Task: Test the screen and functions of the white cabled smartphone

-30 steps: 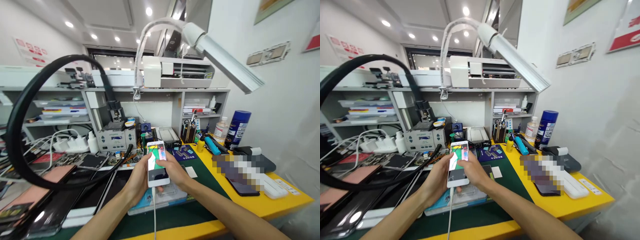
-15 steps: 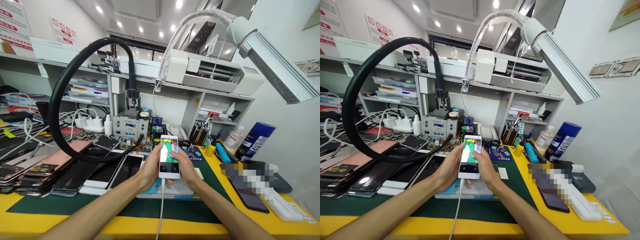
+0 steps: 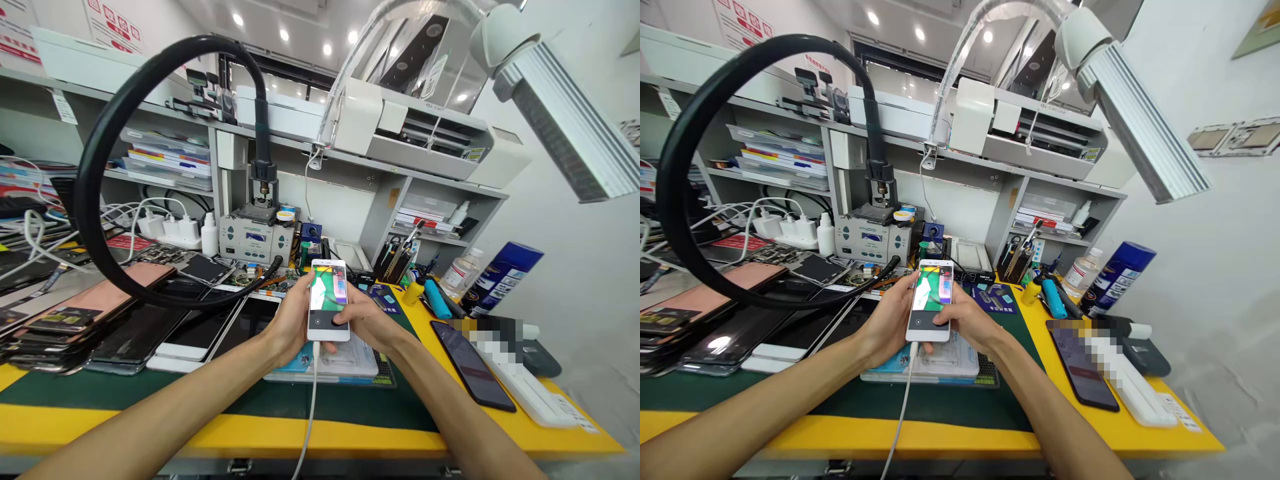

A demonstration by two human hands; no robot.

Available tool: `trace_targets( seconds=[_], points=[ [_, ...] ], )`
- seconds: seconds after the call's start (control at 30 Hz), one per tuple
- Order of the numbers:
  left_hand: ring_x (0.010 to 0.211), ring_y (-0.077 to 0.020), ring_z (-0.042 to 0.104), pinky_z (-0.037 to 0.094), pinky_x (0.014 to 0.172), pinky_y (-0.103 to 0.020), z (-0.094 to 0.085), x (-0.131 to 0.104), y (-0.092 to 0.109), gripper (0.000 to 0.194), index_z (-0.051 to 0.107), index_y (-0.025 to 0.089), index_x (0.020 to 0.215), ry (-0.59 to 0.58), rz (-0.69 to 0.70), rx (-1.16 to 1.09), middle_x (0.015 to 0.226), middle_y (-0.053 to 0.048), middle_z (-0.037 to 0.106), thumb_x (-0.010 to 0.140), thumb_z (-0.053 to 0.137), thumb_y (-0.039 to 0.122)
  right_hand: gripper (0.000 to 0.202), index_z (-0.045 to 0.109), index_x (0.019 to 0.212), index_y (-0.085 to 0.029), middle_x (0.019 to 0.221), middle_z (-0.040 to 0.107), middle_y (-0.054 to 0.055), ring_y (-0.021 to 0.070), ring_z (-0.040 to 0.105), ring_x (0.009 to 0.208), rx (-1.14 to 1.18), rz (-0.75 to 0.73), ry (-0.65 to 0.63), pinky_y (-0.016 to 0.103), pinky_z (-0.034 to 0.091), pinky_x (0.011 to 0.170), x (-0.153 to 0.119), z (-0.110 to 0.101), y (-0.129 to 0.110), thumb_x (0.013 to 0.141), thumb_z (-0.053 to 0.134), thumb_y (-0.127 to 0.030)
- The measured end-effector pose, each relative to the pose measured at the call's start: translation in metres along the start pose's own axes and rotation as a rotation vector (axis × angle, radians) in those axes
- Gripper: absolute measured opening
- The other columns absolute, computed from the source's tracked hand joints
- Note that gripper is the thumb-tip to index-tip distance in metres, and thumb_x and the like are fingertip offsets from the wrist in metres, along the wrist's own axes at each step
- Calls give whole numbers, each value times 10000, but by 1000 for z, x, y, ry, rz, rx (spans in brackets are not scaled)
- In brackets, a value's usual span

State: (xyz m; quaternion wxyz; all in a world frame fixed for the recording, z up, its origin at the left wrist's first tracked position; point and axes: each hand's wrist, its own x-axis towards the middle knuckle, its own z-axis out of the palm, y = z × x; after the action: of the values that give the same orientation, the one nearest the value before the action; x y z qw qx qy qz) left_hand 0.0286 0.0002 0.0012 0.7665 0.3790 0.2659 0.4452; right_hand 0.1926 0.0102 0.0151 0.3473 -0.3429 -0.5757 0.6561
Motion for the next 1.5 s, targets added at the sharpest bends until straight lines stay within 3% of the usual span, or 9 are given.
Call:
trace_targets(
  seconds=[0.3, 0.67, 0.93, 1.2, 1.4, 1.5],
  points=[
    [704, -275, 691, 583, 429, -374, 1, -1, -1, 503, 642, 146, 1182, 12, 17, 13, 841, -109, 707, 959, 409, 531, 717, 461, 1325, -252, 1005, 684, 8, 178, 607, 784, 2, -24, -100, 282, 448, 693, 3, -8, 3, 653, 635, -75],
    [614, -253, 674, 575, 417, -374, 4, 0, 1, 530, 622, 108, 1197, 3, 1, 9, 806, -113, 706, 972, 370, 516, 720, 466, 1329, -262, 1007, 685, 9, 196, 636, 821, 9, -16, -99, 301, 460, 726, 3, -10, 3, 650, 609, -70],
    [686, -275, 687, 586, 442, -401, 1, 1, 0, 543, 619, 125, 1241, 14, 4, 15, 900, -126, 713, 967, 397, 538, 811, 349, 1400, -281, 1069, 672, 27, 211, 658, 893, -14, 10, -178, 325, 486, 756, 4, -17, 0, 677, 635, -49],
    [672, -263, 673, 580, 442, -388, 1, 1, -1, 555, 654, 111, 1201, 37, -17, 17, 896, -137, 709, 982, 362, 529, 836, 276, 1431, -307, 958, 687, 2, 182, 671, 626, 3, 20, -269, 342, 478, 697, 1, -14, -4, 697, 597, -69],
    [708, -285, 682, 590, 469, -408, 0, 2, 1, 546, 628, 104, 1247, 43, -25, 31, 895, -139, 706, 984, 368, 506, 560, 478, 1192, -240, 845, 692, -4, 171, 632, 586, 47, -39, -160, 291, 453, 594, 9, -10, 7, 661, 583, -96],
    [674, -283, 681, 589, 471, -418, 3, 3, 2, 524, 591, 103, 1298, 83, -36, 74, 866, -135, 707, 992, 362, 461, 382, 527, 1007, -213, 718, 662, -16, 162, 591, 566, 76, -52, -20, 270, 428, 557, 15, -5, 15, 641, 599, -132]
  ],
)
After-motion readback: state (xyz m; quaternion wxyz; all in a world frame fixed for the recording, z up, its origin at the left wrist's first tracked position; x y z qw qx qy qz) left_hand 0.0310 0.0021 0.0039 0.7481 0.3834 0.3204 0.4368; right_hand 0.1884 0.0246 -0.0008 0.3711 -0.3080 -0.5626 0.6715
